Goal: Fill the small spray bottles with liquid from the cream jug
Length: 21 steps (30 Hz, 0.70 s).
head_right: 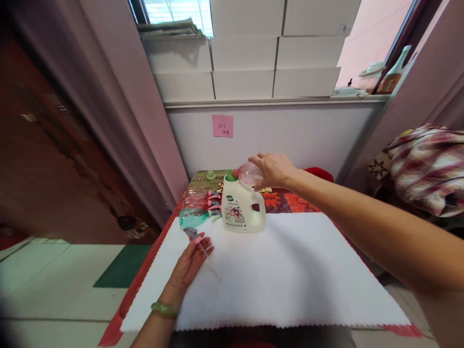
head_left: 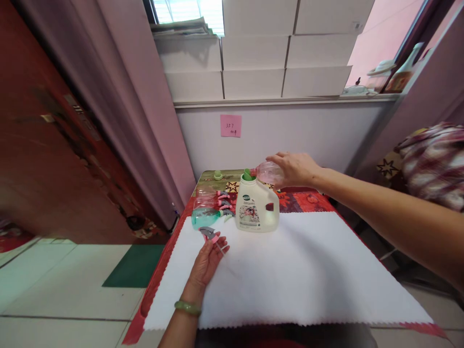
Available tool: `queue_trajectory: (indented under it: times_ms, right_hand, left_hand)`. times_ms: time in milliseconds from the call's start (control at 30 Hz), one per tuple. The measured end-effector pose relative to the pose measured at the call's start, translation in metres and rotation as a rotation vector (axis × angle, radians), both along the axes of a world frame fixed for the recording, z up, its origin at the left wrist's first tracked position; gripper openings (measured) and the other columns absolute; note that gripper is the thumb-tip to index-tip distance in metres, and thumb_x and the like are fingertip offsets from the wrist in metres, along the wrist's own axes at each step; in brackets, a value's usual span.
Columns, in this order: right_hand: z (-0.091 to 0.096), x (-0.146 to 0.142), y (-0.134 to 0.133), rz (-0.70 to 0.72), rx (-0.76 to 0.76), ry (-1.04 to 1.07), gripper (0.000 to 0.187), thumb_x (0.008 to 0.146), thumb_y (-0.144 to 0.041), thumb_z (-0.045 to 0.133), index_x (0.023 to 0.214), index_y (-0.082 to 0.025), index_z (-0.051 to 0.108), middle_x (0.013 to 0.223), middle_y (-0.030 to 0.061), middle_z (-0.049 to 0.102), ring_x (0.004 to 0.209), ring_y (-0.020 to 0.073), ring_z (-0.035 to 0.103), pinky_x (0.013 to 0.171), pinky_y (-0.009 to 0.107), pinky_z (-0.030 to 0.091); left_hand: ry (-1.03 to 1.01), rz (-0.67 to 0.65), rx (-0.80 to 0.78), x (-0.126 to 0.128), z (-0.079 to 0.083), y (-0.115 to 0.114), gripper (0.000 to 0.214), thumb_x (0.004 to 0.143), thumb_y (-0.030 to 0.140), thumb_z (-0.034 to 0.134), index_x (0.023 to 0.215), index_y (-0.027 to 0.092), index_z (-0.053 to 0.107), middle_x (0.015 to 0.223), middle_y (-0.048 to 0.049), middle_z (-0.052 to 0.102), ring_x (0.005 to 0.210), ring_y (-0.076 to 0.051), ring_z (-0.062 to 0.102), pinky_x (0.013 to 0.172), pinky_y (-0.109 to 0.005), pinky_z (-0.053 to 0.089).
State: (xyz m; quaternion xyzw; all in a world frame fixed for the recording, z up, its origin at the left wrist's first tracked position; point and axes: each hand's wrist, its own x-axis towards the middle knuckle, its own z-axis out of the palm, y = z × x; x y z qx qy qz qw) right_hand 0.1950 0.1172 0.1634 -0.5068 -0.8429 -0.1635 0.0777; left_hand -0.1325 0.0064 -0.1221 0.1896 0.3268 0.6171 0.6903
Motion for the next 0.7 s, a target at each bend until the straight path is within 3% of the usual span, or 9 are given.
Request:
queue_trajectory:
  times_ms: [100,200,367,533,600,700]
  right_hand:
    - [-0.026,0.007,-0.011,-0.082,-0.04,0.223,0.085,0.07,-0.067,0.075,0.142,-0.028,0.053,0.126,0.0126,0.07,0.102,0.0346,0.068,0.076,0.041,0.052]
    - [-0.061,0.014,-0.031,-0.116,-0.051,0.581,0.08,0.071,-0.064,0.077,0.138,-0.025,0.054,0.122,0.0136,0.072,0.107,0.0368,0.068,0.082,0.047,0.054]
    - [-0.134,0.012,-0.099,-0.075,-0.245,1.17,0.076,0.068,-0.052,0.081,0.133,-0.03,0.049,0.129,0.0115,0.067,0.114,0.036,0.067,0.086,0.05,0.058]
    - [-0.196,0.001,-0.167,-0.114,-0.552,1.28,0.068,0.067,-0.045,0.083,0.125,-0.034,0.05,0.125,0.0062,0.068,0.107,0.0322,0.071,0.087,0.047,0.059]
    - [-0.207,-0.004,-0.183,-0.135,-0.581,1.227,0.07,0.063,-0.045,0.085,0.125,-0.036,0.051,0.128,0.0057,0.068,0.108,0.0332,0.07,0.087,0.048,0.06]
    - [-0.208,-0.011,-0.195,-0.207,-0.54,1.083,0.076,0.059,-0.048,0.086,0.126,-0.037,0.052,0.128,0.0065,0.068,0.11,0.0358,0.069,0.088,0.05,0.059]
  left_hand:
    - [-0.012,0.021,-0.018,0.002,0.004,0.0,0.035,0.088,0.033,0.073,0.116,0.013,0.071,0.109,-0.0153,0.075,0.097,-0.024,0.072,0.102,-0.049,0.053]
    - [-0.021,0.061,-0.043,0.005,0.013,-0.001,0.029,0.09,0.032,0.071,0.113,0.015,0.071,0.105,-0.0124,0.075,0.091,-0.022,0.072,0.096,-0.046,0.056]
    - [-0.041,0.205,-0.052,0.012,0.05,0.002,0.021,0.093,0.03,0.067,0.111,0.019,0.07,0.091,-0.0057,0.075,0.079,-0.017,0.071,0.085,-0.038,0.058]
    - [-0.062,0.355,0.032,0.015,0.106,0.012,0.024,0.095,0.034,0.066,0.115,0.021,0.069,0.093,-0.0028,0.074,0.082,-0.014,0.07,0.089,-0.033,0.056]
    - [-0.06,0.391,0.06,0.019,0.126,0.013,0.025,0.096,0.035,0.065,0.115,0.02,0.069,0.091,-0.0019,0.073,0.081,-0.013,0.069,0.087,-0.031,0.056]
    - [-0.06,0.441,0.094,0.035,0.149,0.009,0.024,0.097,0.035,0.064,0.112,0.018,0.07,0.088,-0.0019,0.073,0.077,-0.013,0.069,0.082,-0.03,0.057]
